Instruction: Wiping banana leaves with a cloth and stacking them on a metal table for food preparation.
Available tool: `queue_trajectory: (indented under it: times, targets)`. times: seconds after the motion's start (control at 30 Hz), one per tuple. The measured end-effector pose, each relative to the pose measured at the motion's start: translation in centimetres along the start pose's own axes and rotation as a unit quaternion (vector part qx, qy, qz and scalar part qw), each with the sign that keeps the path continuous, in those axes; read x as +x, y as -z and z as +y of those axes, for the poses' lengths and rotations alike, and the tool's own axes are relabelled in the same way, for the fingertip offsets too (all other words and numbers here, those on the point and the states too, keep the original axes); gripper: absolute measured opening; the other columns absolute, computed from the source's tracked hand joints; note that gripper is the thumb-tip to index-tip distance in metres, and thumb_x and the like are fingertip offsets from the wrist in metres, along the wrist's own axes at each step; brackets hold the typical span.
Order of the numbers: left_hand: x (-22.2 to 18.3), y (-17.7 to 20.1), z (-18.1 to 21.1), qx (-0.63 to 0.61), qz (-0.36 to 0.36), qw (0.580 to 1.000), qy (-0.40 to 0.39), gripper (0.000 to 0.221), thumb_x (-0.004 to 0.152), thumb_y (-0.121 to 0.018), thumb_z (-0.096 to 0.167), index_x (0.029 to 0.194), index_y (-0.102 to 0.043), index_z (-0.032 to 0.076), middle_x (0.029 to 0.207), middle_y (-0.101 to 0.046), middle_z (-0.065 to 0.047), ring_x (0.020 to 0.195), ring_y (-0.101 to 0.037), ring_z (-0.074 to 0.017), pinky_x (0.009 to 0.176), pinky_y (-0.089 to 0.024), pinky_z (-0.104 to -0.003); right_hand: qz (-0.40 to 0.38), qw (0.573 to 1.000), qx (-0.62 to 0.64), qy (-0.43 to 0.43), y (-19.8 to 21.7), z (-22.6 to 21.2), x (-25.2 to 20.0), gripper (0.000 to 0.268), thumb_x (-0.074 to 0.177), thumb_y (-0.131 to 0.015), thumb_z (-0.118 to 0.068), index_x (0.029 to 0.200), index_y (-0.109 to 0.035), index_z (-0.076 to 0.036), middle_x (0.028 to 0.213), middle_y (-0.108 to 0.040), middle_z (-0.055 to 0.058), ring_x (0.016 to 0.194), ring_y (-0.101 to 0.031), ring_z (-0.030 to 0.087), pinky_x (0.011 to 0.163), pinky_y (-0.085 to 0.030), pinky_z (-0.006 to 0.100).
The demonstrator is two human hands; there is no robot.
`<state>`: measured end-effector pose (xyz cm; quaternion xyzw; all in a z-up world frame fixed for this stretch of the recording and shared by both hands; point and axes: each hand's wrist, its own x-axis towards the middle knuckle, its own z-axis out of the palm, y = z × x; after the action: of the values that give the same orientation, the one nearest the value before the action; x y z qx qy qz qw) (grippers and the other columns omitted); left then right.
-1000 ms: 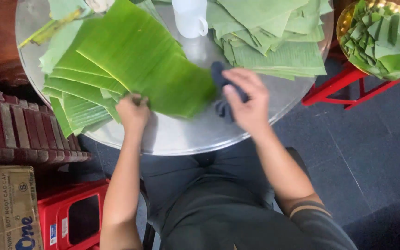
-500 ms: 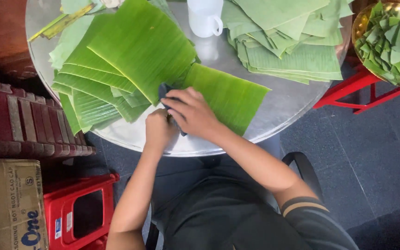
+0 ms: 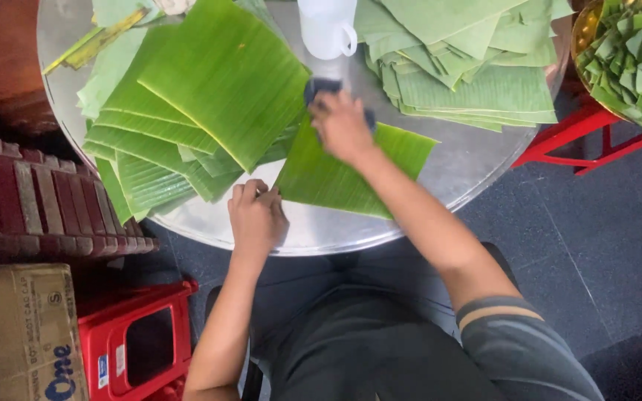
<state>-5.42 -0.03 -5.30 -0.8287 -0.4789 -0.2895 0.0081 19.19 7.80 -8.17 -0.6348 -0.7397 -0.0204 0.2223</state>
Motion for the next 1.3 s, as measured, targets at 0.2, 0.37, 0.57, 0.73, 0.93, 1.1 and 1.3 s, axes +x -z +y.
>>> queue_trajectory:
  times: [0.2,0.37,0.57,0.73,0.93,1.1,1.3]
  targets:
    - [-0.3,-1.5,1.9,0.02,-0.079,0.988,0.128,0.021,0.081,-0.082,0.021,0.097,-0.08,0.007,0.098,-0.065,-0.007,0.094,-0.06,-0.026,0.074,-0.051,-0.037,-0.051,0.985,0.057,0.155,-0.8,0.9,-10.5,0.016,0.093,-0.066,-0.023,0.1,-0.077,-0.014,0.131,-0.066,0.013,0.108,-0.06,0.038,0.079,-0.048,0.053]
    - [2.0,-0.3,4.2,-0.127,-0.084,0.963,0.22,0.054,0.079,-0.088,0.015,0.122,-0.068,-0.01,0.096,-0.065,-0.021,0.093,-0.061,-0.0401,0.082,-0.05,-0.046,0.066,0.968,-0.243,-0.005,-2.2,9.6,-11.1,0.016,0.1,-0.062,-0.029,0.09,-0.068,-0.019,0.102,-0.057,0.006,0.094,-0.048,0.029,0.073,-0.037,0.046]
    - [2.0,-2.5,4.7,-0.253,-0.006,0.947,0.2,0.017,0.083,-0.076,-0.002,0.096,-0.069,0.006,0.085,-0.058,-0.009,0.079,-0.061,-0.032,0.073,-0.049,-0.041,0.04,0.993,0.076,-0.086,2.4,3.3,-16.9,0.025,0.095,-0.071,-0.028,0.109,-0.073,-0.008,0.111,-0.068,0.019,0.1,-0.062,0.04,0.09,-0.048,0.05]
    - [4.5,0.2,2.5,-0.238,0.092,0.955,0.152,0.025,0.076,-0.072,-0.011,0.089,-0.071,0.011,0.079,-0.068,-0.009,0.077,-0.069,-0.0327,0.074,-0.054,-0.039,0.101,0.988,-0.056,-0.108,10.8,13.0,-18.3,0.018,0.097,-0.072,-0.02,0.114,-0.079,-0.018,0.121,-0.07,0.001,0.107,-0.065,0.026,0.094,-0.046,0.037]
    - [13.1,7.5,-6.9,-0.117,0.068,0.951,0.278,0.031,0.086,-0.08,-0.002,0.109,-0.061,0.004,0.093,-0.066,-0.014,0.086,-0.067,-0.0285,0.08,-0.056,-0.041,0.198,0.973,0.031,-0.113,12.1,12.0,-19.4,0.018,0.101,-0.069,-0.006,0.117,-0.08,-0.007,0.121,-0.068,0.012,0.105,-0.064,0.033,0.092,-0.047,0.044]
    - [17.1,0.1,-7.2,0.33,0.095,0.91,0.232,0.134,0.106,-0.115,0.051,0.168,0.0,0.022,0.17,-0.024,-0.02,0.155,-0.039,-0.0358,0.124,-0.042,-0.049,0.214,0.971,0.004,-0.103,11.4,11.6,-19.4,0.022,0.102,-0.065,-0.009,0.118,-0.078,-0.003,0.125,-0.067,0.015,0.11,-0.064,0.033,0.092,-0.047,0.049]
    - [23.5,-14.8,11.2,0.088,0.192,0.919,-0.332,0.015,0.087,-0.067,0.002,0.097,-0.075,0.01,0.103,-0.065,-0.018,0.097,-0.061,-0.037,0.077,-0.047,-0.055,0.25,0.955,-0.024,-0.158,11.5,10.8,-19.2,0.016,0.094,-0.074,-0.012,0.108,-0.081,-0.016,0.116,-0.071,0.005,0.095,-0.064,0.029,0.085,-0.047,0.041]
